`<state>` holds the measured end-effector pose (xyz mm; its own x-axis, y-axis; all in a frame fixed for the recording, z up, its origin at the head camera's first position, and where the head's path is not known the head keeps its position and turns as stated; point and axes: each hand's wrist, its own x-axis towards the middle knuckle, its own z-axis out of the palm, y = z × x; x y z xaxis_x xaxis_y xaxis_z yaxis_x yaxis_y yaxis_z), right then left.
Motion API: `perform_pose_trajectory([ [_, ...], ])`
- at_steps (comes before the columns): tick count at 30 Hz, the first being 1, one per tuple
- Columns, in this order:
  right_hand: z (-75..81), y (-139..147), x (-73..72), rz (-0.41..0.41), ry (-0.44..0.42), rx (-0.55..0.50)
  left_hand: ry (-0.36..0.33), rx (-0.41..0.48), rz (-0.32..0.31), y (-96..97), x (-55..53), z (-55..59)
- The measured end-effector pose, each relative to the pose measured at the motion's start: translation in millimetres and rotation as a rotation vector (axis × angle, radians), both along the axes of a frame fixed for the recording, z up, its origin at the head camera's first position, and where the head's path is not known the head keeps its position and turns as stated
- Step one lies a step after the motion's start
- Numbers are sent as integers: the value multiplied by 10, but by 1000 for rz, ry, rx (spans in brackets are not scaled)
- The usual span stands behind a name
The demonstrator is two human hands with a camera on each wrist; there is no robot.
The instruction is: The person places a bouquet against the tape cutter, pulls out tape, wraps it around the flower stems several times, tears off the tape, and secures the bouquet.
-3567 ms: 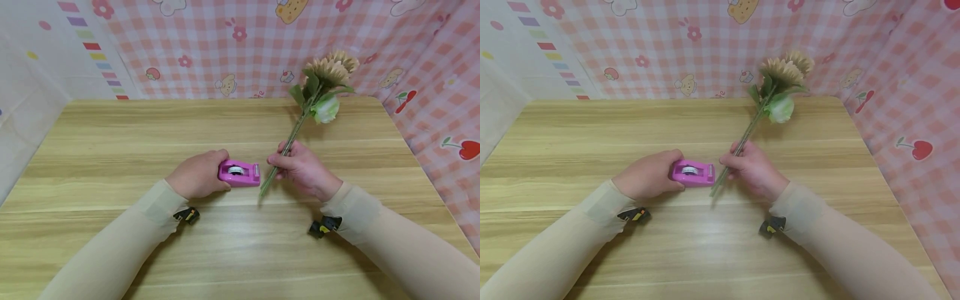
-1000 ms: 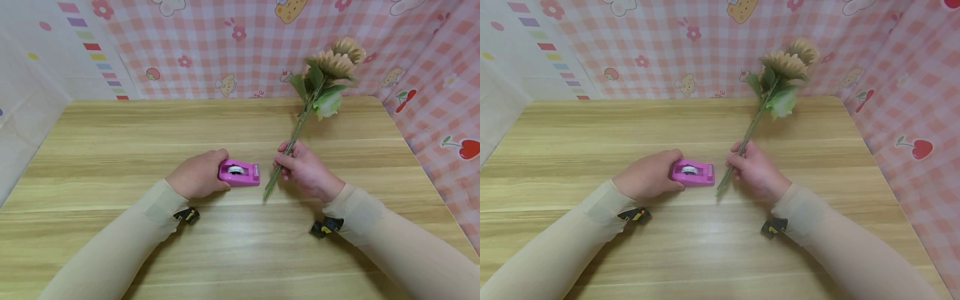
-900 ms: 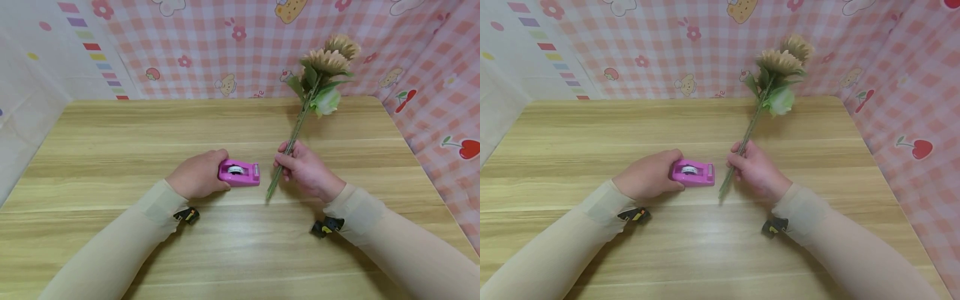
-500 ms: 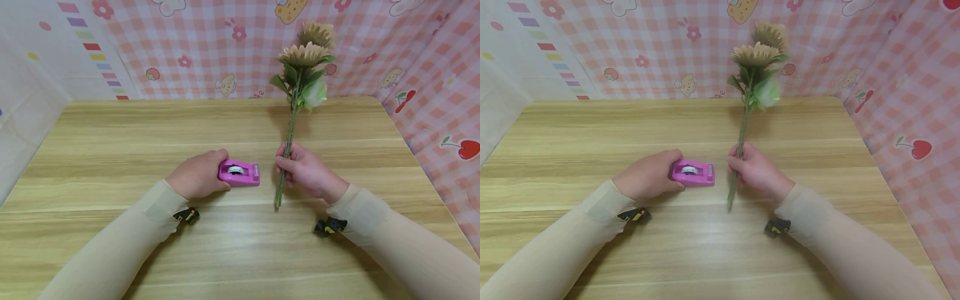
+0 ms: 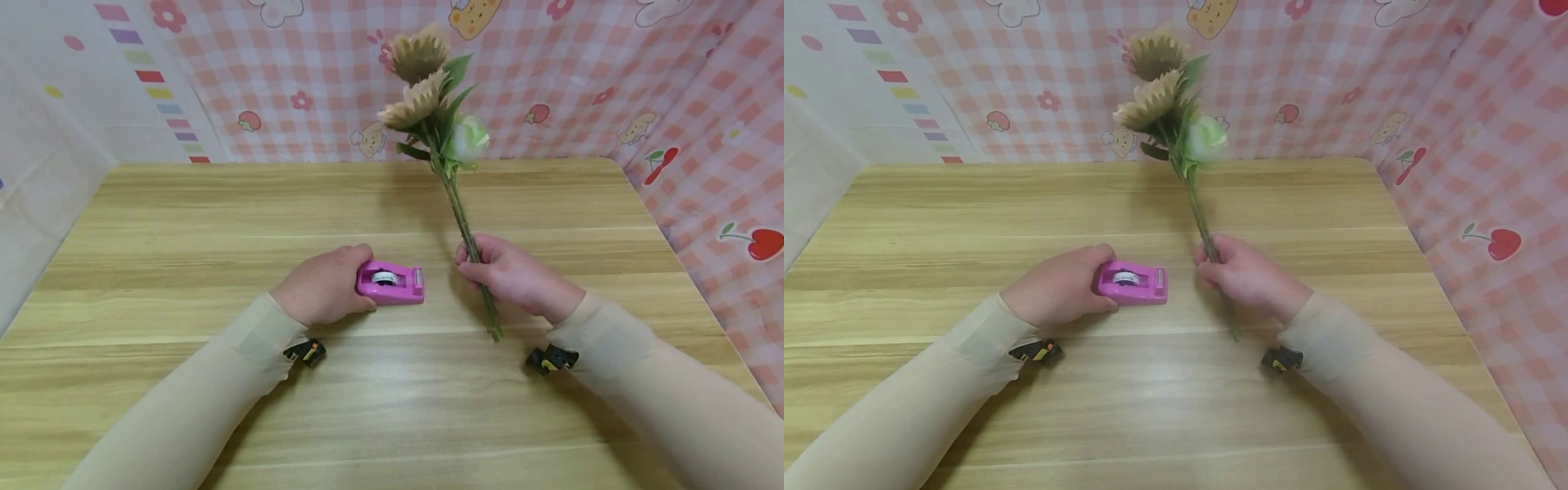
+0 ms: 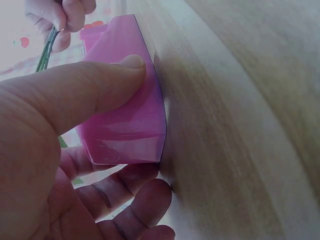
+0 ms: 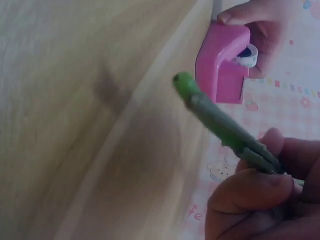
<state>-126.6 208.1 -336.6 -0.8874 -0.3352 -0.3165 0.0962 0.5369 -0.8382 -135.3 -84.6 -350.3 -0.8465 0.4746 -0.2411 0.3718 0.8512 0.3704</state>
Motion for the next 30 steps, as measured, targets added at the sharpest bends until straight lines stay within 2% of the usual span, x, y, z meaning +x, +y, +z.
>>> perform_pose_trajectory([
  [8, -9, 61, -30, 123, 11, 219, 13, 4, -14, -3, -16, -1],
  [16, -54, 117, -92, 166, 71, 382, 2, 5, -16, -3, -8, 6],
  [24, -105, 139, -148, 141, 21, 361, -1, 3, 1, -9, -7, 6],
  [27, -94, 132, -150, 131, 40, 378, 4, -7, 3, -12, -9, -3],
  [30, -69, 123, -136, 88, 71, 385, 28, -52, -9, -10, 7, -12],
])
